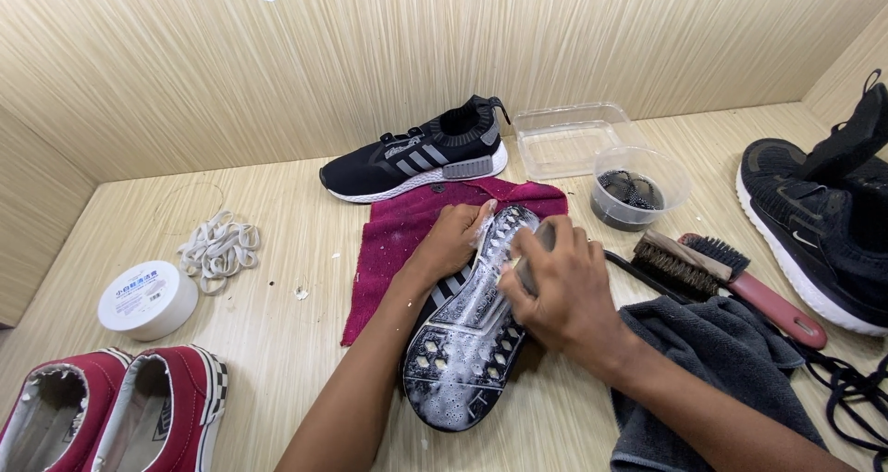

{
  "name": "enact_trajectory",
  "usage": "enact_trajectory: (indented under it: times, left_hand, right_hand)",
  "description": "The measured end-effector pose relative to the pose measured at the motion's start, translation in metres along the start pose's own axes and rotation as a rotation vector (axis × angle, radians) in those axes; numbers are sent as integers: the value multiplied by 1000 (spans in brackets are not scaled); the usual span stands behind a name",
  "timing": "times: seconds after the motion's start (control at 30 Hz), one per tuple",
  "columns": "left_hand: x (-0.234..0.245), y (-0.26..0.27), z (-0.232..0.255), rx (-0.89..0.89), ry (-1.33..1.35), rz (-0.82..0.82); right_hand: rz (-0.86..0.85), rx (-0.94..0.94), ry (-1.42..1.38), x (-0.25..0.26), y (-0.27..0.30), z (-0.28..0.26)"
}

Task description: The person scrubs the sole of a black sneaker with a brush and cleaning solution. They repeatedly dip the brush into a container of liquid and continue scrubbing the shoe's bottom surface.

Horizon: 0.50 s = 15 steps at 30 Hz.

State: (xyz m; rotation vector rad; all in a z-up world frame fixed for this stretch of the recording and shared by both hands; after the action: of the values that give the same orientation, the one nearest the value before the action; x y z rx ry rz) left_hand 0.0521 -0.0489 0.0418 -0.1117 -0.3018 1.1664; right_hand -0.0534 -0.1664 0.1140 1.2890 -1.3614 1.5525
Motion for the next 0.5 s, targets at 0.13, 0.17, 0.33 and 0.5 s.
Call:
enact_trajectory:
  times: [0.13, 0.17, 0.33, 0.5]
  left_hand:
    - [0, -4, -4, -39, -10, 12]
    - [0, -4, -6, -28, -16, 16]
    - [-5, -6, -20, -7, -41, 12]
    - [3, -1, -7, 24, -92, 76]
  right_hand:
    - [32, -61, -49, 6, 8, 5]
    - [73, 90, -130, 12, 22, -18]
    - [155, 574, -335, 45, 82, -89]
    - [85, 68, 32, -4, -8, 2]
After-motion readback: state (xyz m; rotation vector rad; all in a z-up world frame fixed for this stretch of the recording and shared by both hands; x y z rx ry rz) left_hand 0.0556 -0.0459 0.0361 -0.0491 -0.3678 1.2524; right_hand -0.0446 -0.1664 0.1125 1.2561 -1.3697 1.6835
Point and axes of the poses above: each hand's wrist, its own y-axis away from the middle knuckle, its own x-axis out of the back of the hand, z = x × y, the point moved 9 cm from there along -y, towards the middle knuckle, and after that the axes turned 15 degrees about y, right-handed, at the moved point
